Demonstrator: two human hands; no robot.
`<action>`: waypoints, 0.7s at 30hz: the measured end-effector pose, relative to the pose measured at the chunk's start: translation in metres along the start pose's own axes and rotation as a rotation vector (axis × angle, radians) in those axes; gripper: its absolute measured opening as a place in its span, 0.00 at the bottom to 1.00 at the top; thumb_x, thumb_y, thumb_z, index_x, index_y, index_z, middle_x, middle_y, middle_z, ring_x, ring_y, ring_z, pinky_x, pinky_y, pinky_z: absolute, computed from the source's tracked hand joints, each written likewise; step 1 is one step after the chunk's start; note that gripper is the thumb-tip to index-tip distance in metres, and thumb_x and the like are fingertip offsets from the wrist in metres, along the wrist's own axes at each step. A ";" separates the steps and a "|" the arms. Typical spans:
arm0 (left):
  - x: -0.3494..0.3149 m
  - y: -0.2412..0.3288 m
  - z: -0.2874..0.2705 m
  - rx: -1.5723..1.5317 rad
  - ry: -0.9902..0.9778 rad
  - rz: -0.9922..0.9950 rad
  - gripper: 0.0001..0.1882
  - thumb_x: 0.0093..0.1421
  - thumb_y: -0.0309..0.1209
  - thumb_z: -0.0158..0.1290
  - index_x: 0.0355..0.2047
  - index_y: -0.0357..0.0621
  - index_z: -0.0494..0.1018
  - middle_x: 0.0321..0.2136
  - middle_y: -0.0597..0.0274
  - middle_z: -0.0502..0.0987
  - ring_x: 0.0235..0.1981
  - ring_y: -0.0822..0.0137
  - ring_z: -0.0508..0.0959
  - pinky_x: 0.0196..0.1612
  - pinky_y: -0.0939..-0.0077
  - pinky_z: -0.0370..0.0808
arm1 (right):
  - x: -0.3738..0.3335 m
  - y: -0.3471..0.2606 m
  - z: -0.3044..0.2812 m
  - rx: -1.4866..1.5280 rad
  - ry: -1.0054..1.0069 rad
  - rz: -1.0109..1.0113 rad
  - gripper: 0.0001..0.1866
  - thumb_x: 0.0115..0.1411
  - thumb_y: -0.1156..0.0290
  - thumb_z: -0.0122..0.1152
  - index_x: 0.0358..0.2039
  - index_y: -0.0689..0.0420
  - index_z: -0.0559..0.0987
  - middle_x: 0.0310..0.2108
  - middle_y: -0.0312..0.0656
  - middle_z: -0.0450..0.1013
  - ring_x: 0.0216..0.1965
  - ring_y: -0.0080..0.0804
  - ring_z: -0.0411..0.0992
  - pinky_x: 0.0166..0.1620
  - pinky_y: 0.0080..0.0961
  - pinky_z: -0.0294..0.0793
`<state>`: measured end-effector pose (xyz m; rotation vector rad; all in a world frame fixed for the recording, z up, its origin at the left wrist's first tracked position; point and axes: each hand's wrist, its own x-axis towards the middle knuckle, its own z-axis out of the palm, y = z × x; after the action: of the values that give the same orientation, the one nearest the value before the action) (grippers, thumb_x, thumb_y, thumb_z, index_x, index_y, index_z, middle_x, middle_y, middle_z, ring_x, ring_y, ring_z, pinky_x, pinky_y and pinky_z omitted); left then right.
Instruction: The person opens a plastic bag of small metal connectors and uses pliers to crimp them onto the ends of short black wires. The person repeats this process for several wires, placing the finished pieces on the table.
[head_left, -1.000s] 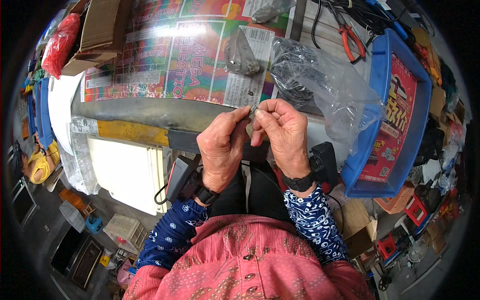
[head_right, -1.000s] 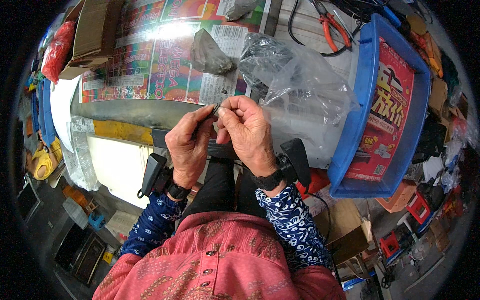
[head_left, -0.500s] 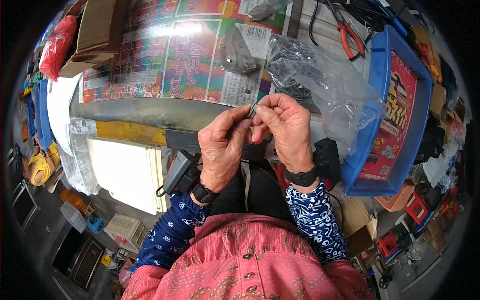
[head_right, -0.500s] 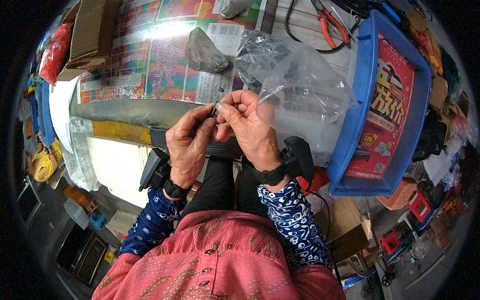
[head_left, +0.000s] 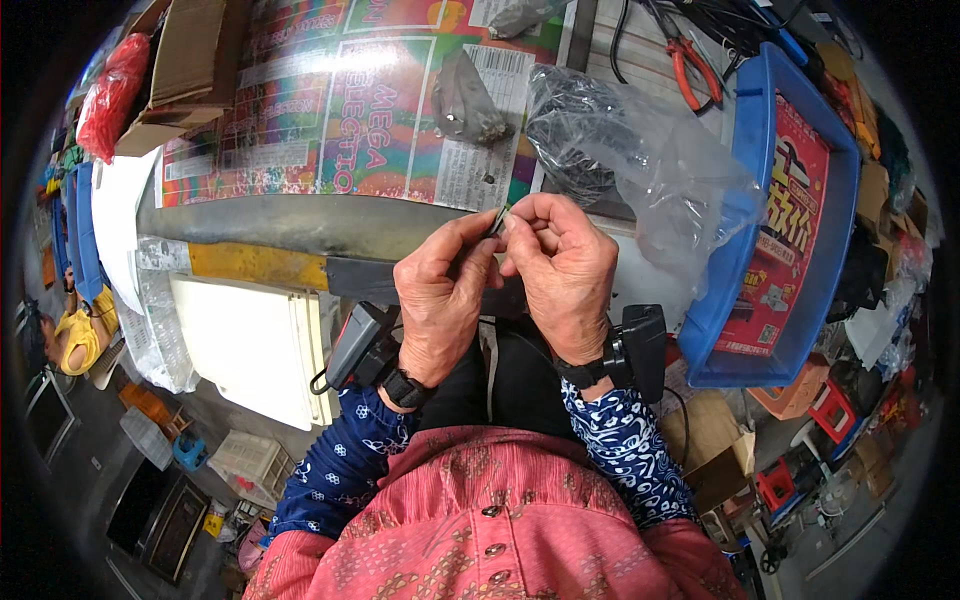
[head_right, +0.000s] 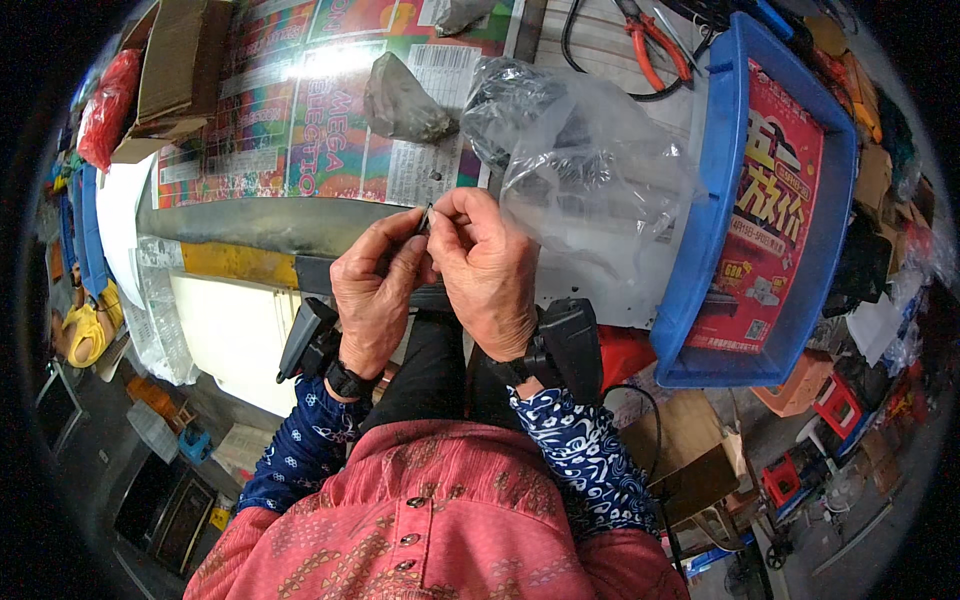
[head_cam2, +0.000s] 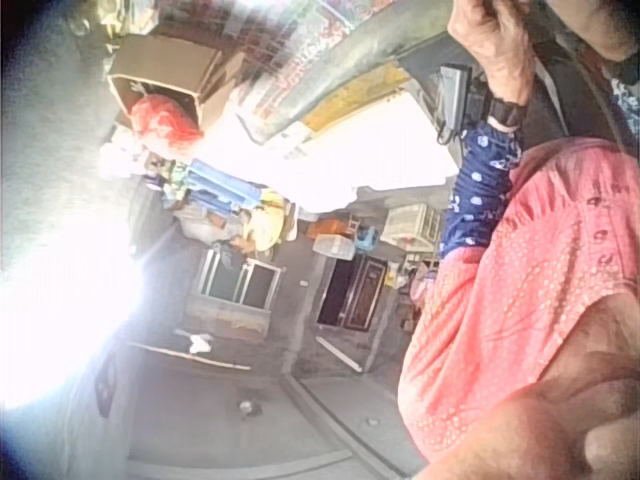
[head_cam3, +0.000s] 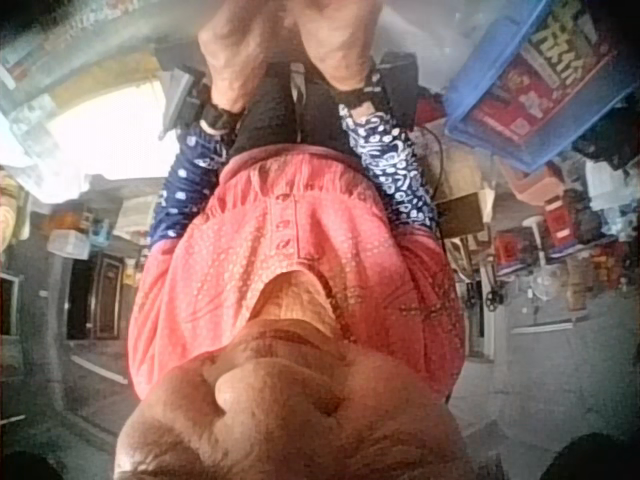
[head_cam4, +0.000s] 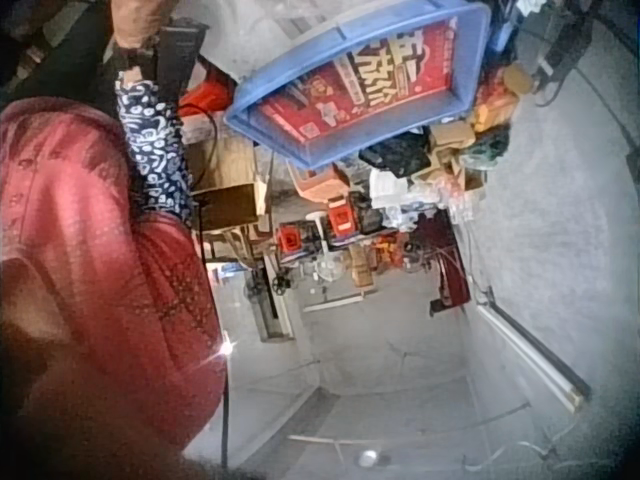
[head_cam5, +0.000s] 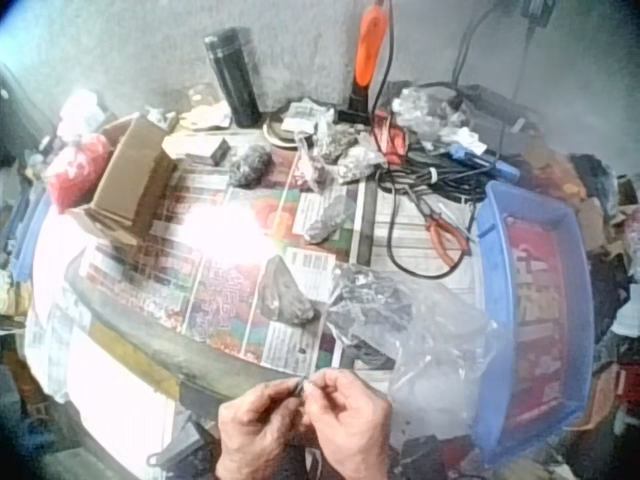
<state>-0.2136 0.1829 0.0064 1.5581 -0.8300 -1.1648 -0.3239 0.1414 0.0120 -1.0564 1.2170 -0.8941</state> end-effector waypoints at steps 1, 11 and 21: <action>-0.001 0.001 -0.001 0.005 -0.012 -0.015 0.12 0.60 0.17 0.52 0.44 0.32 0.75 0.28 0.64 0.78 0.23 0.80 0.73 0.25 0.85 0.71 | 0.000 0.001 -0.001 -0.041 -0.016 -0.026 0.04 0.59 0.83 0.56 0.36 0.67 0.74 0.26 0.35 0.73 0.21 0.15 0.70 0.24 0.14 0.71; -0.006 0.006 -0.005 -0.166 -0.065 -0.146 0.12 0.61 0.18 0.51 0.46 0.30 0.74 0.29 0.63 0.76 0.22 0.79 0.71 0.25 0.86 0.70 | 0.008 0.020 -0.007 -0.631 0.032 -0.677 0.11 0.50 0.81 0.60 0.32 0.57 0.70 0.23 0.41 0.67 0.23 0.43 0.71 0.25 0.34 0.71; -0.007 0.004 -0.005 -0.025 -0.033 -0.030 0.12 0.60 0.17 0.51 0.45 0.32 0.74 0.28 0.63 0.77 0.21 0.79 0.72 0.24 0.86 0.70 | 0.002 0.015 -0.006 -0.223 0.000 -0.335 0.07 0.57 0.81 0.60 0.37 0.63 0.73 0.25 0.38 0.73 0.21 0.24 0.73 0.26 0.20 0.73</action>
<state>-0.2108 0.1894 0.0124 1.5388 -0.8135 -1.2210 -0.3296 0.1432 -0.0027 -1.4697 1.1777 -1.0281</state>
